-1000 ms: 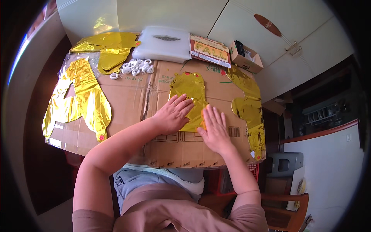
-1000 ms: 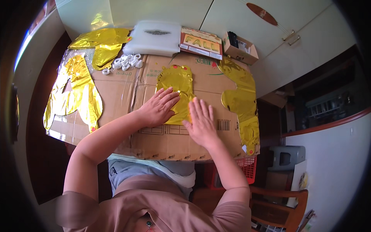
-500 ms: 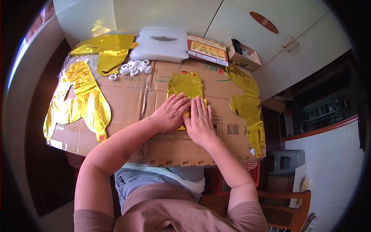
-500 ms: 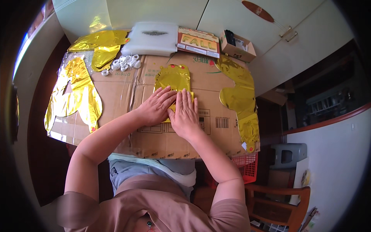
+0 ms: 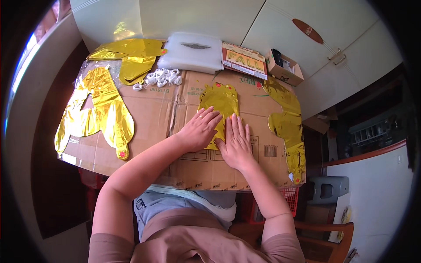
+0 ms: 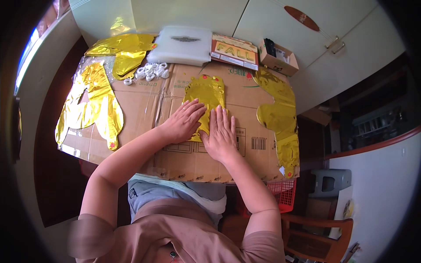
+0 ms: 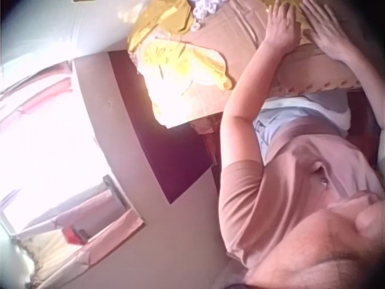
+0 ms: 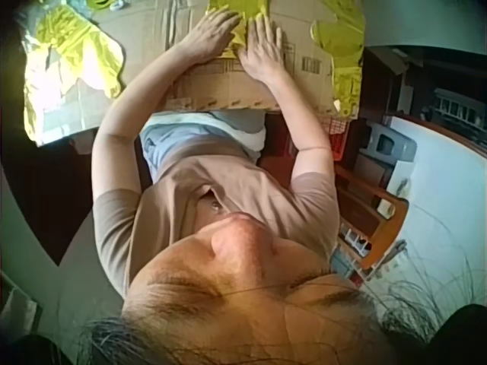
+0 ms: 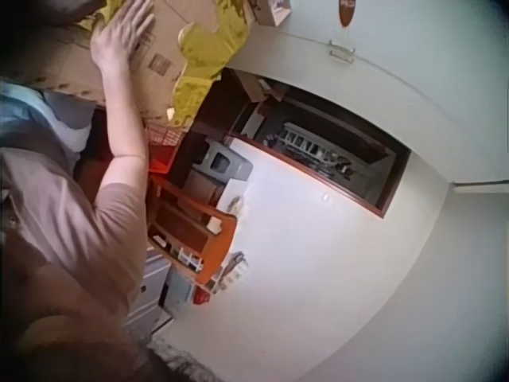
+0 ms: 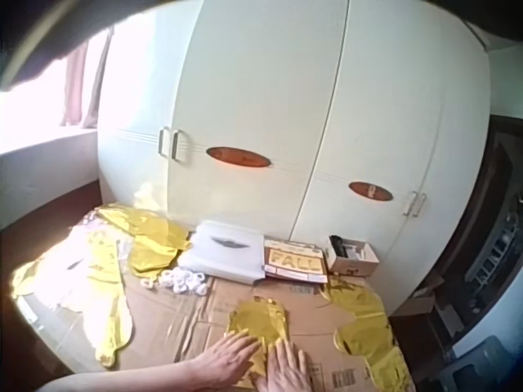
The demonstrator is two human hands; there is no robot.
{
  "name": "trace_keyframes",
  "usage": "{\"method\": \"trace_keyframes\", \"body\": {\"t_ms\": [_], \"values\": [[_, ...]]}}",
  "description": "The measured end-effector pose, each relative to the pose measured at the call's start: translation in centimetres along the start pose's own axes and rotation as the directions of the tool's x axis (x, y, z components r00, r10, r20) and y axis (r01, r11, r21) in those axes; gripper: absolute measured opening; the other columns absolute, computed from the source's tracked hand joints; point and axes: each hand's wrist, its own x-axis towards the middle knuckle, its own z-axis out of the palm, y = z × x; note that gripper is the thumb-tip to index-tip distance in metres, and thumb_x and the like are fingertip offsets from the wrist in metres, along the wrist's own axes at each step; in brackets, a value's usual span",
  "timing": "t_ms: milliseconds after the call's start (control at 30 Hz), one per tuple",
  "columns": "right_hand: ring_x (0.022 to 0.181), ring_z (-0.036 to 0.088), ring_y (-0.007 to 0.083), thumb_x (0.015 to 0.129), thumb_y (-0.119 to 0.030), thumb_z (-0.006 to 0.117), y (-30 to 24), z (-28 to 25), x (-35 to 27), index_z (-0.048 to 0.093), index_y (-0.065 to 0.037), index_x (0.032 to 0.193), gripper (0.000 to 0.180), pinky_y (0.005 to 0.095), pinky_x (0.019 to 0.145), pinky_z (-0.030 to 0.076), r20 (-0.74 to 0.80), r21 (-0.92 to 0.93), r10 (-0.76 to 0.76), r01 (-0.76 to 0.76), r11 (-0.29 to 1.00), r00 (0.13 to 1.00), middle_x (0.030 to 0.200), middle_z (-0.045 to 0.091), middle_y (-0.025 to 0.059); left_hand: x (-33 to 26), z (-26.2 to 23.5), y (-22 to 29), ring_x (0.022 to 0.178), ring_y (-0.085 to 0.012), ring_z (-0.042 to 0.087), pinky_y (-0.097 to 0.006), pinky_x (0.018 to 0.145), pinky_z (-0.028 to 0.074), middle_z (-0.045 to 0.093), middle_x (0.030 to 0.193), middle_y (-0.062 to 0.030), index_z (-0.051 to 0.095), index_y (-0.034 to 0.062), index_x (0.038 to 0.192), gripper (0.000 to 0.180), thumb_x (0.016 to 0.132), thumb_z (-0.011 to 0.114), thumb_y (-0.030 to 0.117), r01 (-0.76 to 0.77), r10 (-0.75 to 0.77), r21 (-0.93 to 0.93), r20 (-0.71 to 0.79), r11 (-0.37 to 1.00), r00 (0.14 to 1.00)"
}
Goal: Folding gold foil balloons on a cardboard-covered table.
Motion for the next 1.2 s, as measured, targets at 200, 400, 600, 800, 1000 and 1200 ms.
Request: {"method": "trace_keyframes", "body": {"t_ms": [200,400,600,800,1000,1200], "values": [[0.156,0.01,0.0367,0.102,-0.049,0.046,-0.4,-0.7,0.0,0.018,0.002,0.159,0.082,0.0546,0.124,0.006,0.04,0.015,0.035,-0.035,0.999,0.999,0.166,0.013,0.0245,-1.4,-0.6,2.1,0.139,-0.04,0.044,-0.053,0.119,0.03,0.054,0.14,-0.0213,0.052,-0.001,0.138,0.049,0.092,0.06,0.012,0.025,-0.02,0.058,-0.09,0.998,0.996],[0.155,0.01,0.0374,0.099,-0.04,0.047,-0.4,-0.8,0.0,0.019,0.001,0.158,0.078,0.0554,0.125,0.005,0.024,-0.017,0.01,-0.009,1.0,1.0,0.166,0.014,0.0248,-0.4,0.1,3.4,0.141,-0.0385,0.043,-0.051,0.12,0.029,0.051,0.145,-0.0223,0.047,-0.0019,0.143,0.054,0.093,0.058,0.018,-0.086,0.079,-0.11,-0.066,0.99,0.995],[0.156,0.01,0.0374,0.1,-0.043,0.048,-0.5,-0.7,0.1,0.02,0.001,0.159,0.079,0.0555,0.124,0.005,0.037,0.015,0.024,-0.025,1.0,0.999,0.166,0.013,0.0247,-1.2,-0.1,1.7,0.145,-0.0371,0.038,-0.048,0.121,0.028,0.044,0.153,-0.021,0.043,-0.0007,0.148,0.06,0.096,0.06,0.025,0.074,-0.074,0.007,0.003,0.997,0.997],[0.155,0.012,0.0374,0.103,-0.043,0.045,-0.1,-0.5,-0.1,0.021,0.001,0.159,0.075,0.0566,0.124,0.005,0.009,0.036,0.002,-0.002,0.999,1.0,0.166,0.015,0.0233,-2.2,-0.1,0.8,0.146,-0.0367,0.037,-0.051,0.121,0.027,0.043,0.154,-0.021,0.044,-0.0025,0.146,0.06,0.095,0.06,0.025,0.028,-0.026,0.131,-0.017,0.991,1.0],[0.155,0.014,0.0346,0.104,-0.039,0.044,1.4,-0.5,0.1,0.023,0.0,0.158,0.07,0.0548,0.124,0.006,-0.039,0.138,0.014,-0.008,0.99,0.999,0.166,0.017,0.0221,-2.3,0.1,0.8,0.146,-0.0372,0.036,-0.051,0.121,0.027,0.042,0.154,-0.0214,0.045,-0.0028,0.145,0.06,0.094,0.06,0.025,0.024,-0.02,0.163,-0.023,0.986,1.0],[0.155,0.014,0.0344,0.104,-0.04,0.044,1.8,-0.9,0.2,0.018,-0.001,0.159,0.073,0.0536,0.124,0.006,0.009,0.046,-0.011,0.011,0.999,1.0,0.167,0.015,0.0215,-2.3,0.0,0.7,0.146,-0.037,0.036,-0.05,0.121,0.026,0.041,0.155,-0.0215,0.044,-0.0031,0.146,0.061,0.095,0.059,0.026,0.012,-0.009,0.159,-0.016,0.987,1.0]]}}
